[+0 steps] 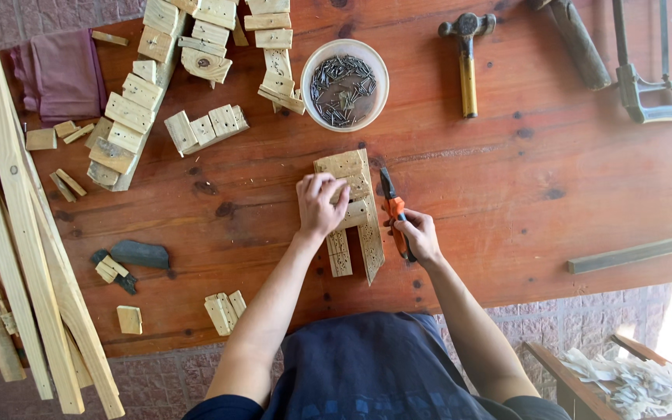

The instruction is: The person uses pliers to pull nails out of small wooden blocks arranged on a workbench. They repeatedly grip each nail with the pliers, extract it, and place the nail into a nearby container, continuing this process across multiple blocks.

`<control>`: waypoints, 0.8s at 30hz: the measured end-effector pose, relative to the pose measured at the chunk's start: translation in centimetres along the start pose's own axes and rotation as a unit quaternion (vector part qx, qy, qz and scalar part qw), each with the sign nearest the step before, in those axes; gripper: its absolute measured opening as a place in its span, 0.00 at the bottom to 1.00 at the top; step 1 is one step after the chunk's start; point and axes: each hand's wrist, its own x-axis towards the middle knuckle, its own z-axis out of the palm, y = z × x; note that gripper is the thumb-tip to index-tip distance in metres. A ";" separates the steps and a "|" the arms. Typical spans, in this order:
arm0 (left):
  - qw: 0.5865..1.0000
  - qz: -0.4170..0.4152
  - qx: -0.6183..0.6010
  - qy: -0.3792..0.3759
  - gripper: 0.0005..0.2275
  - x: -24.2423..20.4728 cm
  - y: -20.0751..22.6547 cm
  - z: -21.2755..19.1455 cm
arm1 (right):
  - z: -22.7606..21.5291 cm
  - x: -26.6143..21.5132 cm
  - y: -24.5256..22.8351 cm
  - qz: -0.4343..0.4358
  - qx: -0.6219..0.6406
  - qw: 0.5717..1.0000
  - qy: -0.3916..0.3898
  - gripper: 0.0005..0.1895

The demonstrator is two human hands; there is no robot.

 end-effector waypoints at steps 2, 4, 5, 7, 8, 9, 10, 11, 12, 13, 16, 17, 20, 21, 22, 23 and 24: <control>1.000 0.006 0.016 -0.002 0.05 -2.7 1.2 -0.9 | -1.6 0.3 4.3 -0.016 -0.025 0.999 0.015 0.05; 0.999 0.014 0.031 -0.004 0.05 -4.6 2.6 -2.1 | -2.5 0.3 6.9 -0.032 -0.049 0.998 0.033 0.05; 0.999 0.010 0.039 -0.005 0.05 -5.0 3.5 -2.8 | -2.6 0.2 7.4 -0.084 -0.108 0.989 0.058 0.07; 0.999 0.006 0.044 -0.012 0.05 -6.3 4.6 -3.4 | -2.7 -0.2 8.4 -0.130 -0.167 0.973 0.087 0.09; 0.998 -0.009 0.061 -0.009 0.05 -7.1 4.9 -3.3 | -2.8 -0.3 8.9 -0.198 -0.261 0.933 0.151 0.11; 0.997 -0.023 0.077 -0.006 0.05 -7.8 5.0 -3.1 | -2.8 -0.4 9.5 -0.262 -0.350 0.874 0.212 0.14; 0.997 -0.025 0.074 -0.008 0.05 -8.2 5.1 -2.9 | -3.0 -0.4 9.5 -0.259 -0.353 0.874 0.212 0.14; 0.996 -0.057 0.075 -0.008 0.08 -8.6 5.2 -2.6 | -3.2 -0.4 9.6 -0.283 -0.407 0.834 0.243 0.15; 0.993 -0.090 0.079 -0.006 0.11 -9.2 5.0 -2.6 | -3.0 -0.4 9.9 -0.307 -0.457 0.791 0.268 0.17; 0.993 -0.092 0.080 -0.007 0.11 -9.7 5.5 -2.8 | -3.1 -0.9 10.1 -0.306 -0.457 0.792 0.266 0.17; 0.988 -0.125 0.091 -0.002 0.19 -10.1 6.1 -3.6 | -2.7 -1.1 10.5 -0.295 -0.506 0.749 0.309 0.20; 0.984 -0.154 0.087 -0.008 0.18 -10.3 6.1 -3.6 | -2.6 -1.0 10.7 -0.291 -0.503 0.751 0.312 0.20; 0.977 -0.197 0.080 -0.016 0.18 -10.7 6.7 -4.3 | -2.6 -0.8 11.5 -0.280 -0.501 0.754 0.319 0.20; 0.975 -0.210 0.075 -0.019 0.18 -10.9 6.9 -4.6 | -2.6 -0.6 11.8 -0.271 -0.502 0.754 0.324 0.20; 0.974 -0.212 0.077 -0.016 0.18 -11.1 6.9 -4.6 | -2.7 -0.7 11.6 -0.274 -0.502 0.755 0.322 0.20; 0.974 -0.219 0.059 -0.014 0.18 -11.4 7.0 -4.7 | -2.7 -0.8 11.4 -0.276 -0.505 0.745 0.337 0.18; 0.973 -0.227 0.042 -0.008 0.17 -11.4 6.9 -4.7 | -2.6 -0.5 11.1 -0.282 -0.506 0.736 0.351 0.16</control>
